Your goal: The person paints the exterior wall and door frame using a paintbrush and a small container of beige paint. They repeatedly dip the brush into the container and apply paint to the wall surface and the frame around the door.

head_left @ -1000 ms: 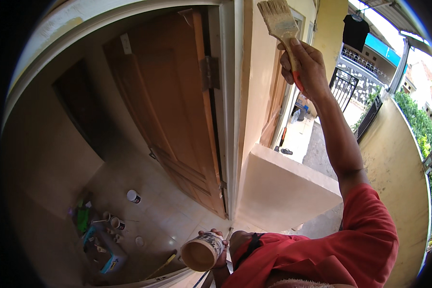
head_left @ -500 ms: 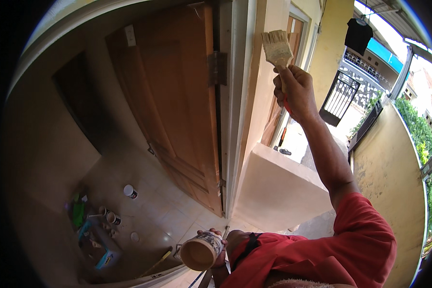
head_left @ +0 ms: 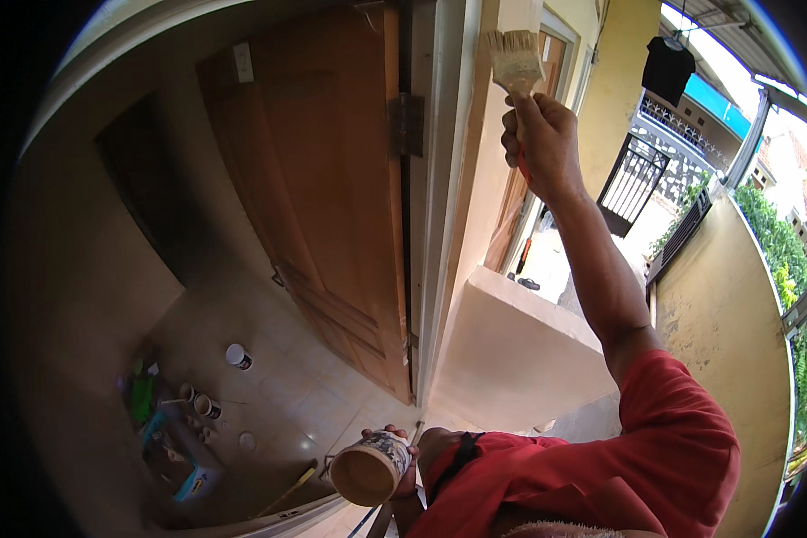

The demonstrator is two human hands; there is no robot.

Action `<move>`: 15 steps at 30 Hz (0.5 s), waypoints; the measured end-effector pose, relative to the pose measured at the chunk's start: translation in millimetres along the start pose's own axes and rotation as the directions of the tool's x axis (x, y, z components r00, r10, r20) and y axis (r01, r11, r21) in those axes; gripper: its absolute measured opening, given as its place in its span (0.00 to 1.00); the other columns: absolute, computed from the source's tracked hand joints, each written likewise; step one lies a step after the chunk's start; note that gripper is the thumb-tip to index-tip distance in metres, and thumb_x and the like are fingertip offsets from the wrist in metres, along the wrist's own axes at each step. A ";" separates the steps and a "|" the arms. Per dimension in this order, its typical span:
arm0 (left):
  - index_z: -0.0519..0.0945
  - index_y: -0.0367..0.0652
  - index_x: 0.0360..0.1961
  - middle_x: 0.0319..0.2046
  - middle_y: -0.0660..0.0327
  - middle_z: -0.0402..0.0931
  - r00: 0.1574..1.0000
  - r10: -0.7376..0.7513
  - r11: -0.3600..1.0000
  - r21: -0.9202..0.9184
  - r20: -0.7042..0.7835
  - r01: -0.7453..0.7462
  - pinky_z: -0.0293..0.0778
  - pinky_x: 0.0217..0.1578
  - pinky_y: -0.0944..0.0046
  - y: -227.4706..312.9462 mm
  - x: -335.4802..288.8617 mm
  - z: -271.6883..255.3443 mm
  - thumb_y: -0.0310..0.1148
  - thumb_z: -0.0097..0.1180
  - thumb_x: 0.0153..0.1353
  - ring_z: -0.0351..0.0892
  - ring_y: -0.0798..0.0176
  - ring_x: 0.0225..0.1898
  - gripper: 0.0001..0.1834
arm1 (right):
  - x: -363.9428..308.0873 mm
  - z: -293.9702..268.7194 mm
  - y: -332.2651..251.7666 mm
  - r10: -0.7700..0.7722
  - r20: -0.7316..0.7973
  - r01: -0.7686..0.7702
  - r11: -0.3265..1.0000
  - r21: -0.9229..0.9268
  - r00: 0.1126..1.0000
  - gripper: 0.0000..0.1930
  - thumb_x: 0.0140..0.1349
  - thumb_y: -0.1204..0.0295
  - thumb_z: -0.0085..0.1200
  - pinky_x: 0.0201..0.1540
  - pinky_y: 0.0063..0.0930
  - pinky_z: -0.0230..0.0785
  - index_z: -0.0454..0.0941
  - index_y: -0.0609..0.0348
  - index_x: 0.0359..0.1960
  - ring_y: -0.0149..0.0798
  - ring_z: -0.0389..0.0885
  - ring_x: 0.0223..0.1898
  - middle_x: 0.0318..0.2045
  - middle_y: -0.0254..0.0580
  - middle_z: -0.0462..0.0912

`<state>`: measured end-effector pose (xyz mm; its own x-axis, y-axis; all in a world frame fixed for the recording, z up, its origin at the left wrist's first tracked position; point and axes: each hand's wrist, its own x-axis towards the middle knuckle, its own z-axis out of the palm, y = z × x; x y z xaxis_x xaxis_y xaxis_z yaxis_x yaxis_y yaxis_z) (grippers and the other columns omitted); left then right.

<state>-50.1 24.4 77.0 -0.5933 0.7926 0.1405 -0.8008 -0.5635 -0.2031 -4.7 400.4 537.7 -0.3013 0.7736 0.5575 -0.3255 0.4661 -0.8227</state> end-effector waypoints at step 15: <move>0.75 0.62 0.69 0.65 0.48 0.70 0.998 0.033 0.998 0.059 -0.061 -0.030 0.75 0.55 0.34 0.4 -2.5 2.9 0.50 0.58 0.72 0.69 0.43 0.67 0.26 | 9.1 19.7 -7.6 -0.048 -0.017 0.049 0.996 0.071 0.999 0.08 0.76 0.72 0.54 0.19 0.26 0.67 0.74 0.65 0.39 0.29 0.75 0.20 0.26 0.38 0.77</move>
<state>-49.2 21.5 79.4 -0.6137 0.7861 0.0741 -0.7862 -0.5997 -0.1492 -22.7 395.4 551.2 -0.2701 0.7576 0.5942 -0.4028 0.4717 -0.7844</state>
